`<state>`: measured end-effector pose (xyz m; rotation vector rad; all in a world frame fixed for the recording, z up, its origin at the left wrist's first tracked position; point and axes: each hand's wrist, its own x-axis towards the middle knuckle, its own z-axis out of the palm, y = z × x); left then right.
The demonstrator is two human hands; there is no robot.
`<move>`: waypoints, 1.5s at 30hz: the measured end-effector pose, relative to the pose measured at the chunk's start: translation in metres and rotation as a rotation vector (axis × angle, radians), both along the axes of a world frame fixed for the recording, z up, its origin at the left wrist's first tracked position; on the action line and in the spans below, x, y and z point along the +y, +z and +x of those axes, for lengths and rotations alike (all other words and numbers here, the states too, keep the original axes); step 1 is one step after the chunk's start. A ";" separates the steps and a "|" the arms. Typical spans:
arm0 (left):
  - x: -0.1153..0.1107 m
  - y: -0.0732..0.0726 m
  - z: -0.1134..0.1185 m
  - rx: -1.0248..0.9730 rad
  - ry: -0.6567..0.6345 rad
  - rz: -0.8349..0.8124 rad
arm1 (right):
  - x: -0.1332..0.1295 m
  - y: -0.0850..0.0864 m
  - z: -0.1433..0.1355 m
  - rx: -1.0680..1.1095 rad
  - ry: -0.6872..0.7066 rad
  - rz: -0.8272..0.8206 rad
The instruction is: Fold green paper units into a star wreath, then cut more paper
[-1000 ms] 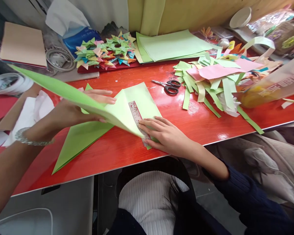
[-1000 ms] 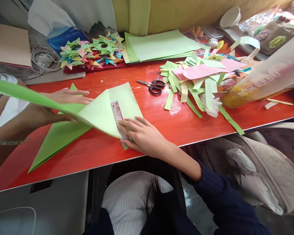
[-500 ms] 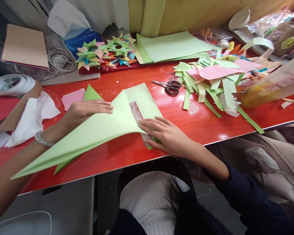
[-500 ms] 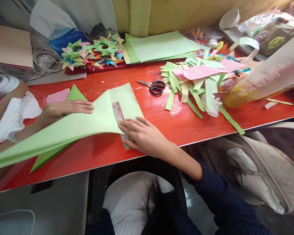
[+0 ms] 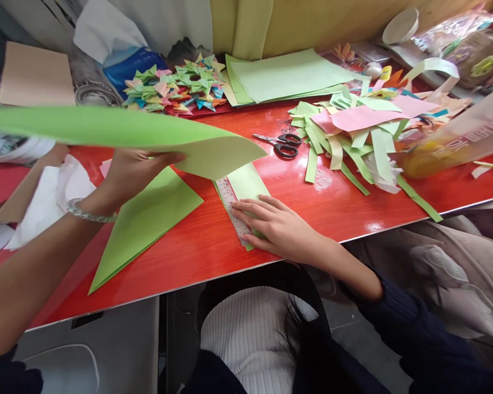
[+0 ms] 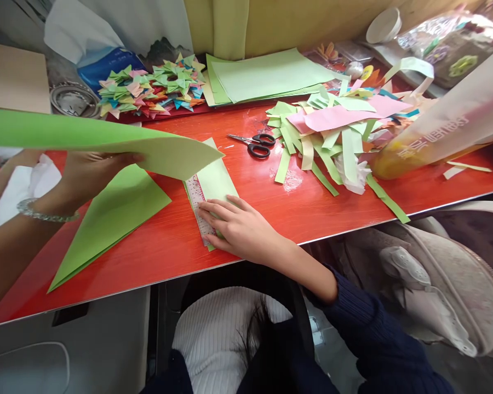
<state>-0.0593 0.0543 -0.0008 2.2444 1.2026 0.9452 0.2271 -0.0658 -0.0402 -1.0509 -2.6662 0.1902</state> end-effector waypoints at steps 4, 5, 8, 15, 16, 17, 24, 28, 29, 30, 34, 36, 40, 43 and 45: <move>0.005 0.000 -0.005 0.121 -0.135 0.010 | 0.000 -0.001 0.000 0.018 -0.006 0.009; 0.004 0.001 -0.008 0.216 -0.230 -0.020 | 0.001 -0.001 0.001 0.026 -0.002 0.010; 0.001 -0.002 -0.020 0.419 -0.404 -0.111 | 0.003 -0.001 0.002 0.042 0.015 0.009; -0.006 -0.020 -0.029 0.421 -0.351 -0.127 | 0.019 -0.001 0.000 -0.011 0.047 0.043; -0.006 -0.022 -0.029 0.405 -0.358 -0.122 | 0.022 -0.001 -0.001 -0.024 0.046 0.046; -0.006 -0.022 -0.030 0.392 -0.365 -0.117 | 0.026 -0.001 -0.002 -0.037 0.044 0.051; -0.005 -0.022 -0.031 0.391 -0.380 -0.129 | 0.055 0.002 -0.012 -0.097 0.054 0.065; -0.005 -0.022 -0.031 0.395 -0.378 -0.133 | 0.068 0.003 -0.016 -0.101 0.044 0.052; -0.005 -0.022 -0.031 0.400 -0.381 -0.130 | 0.070 0.003 -0.017 -0.098 0.040 0.052; -0.005 -0.022 -0.031 0.409 -0.383 -0.124 | 0.072 0.002 -0.018 -0.096 0.040 0.051; -0.007 -0.020 -0.030 0.448 -0.390 -0.094 | 0.077 0.000 -0.018 -0.085 0.050 0.048; -0.008 -0.018 -0.029 0.453 -0.387 -0.090 | 0.078 -0.001 -0.018 -0.075 0.049 0.048; -0.011 -0.017 -0.030 0.373 -0.392 -0.113 | 0.077 -0.001 -0.019 -0.058 0.044 0.047; -0.010 -0.016 -0.028 0.273 -0.347 -0.118 | 0.077 0.000 -0.018 -0.057 0.060 0.039; -0.006 -0.014 -0.025 0.282 -0.259 -0.069 | 0.077 -0.001 -0.017 -0.056 0.075 0.036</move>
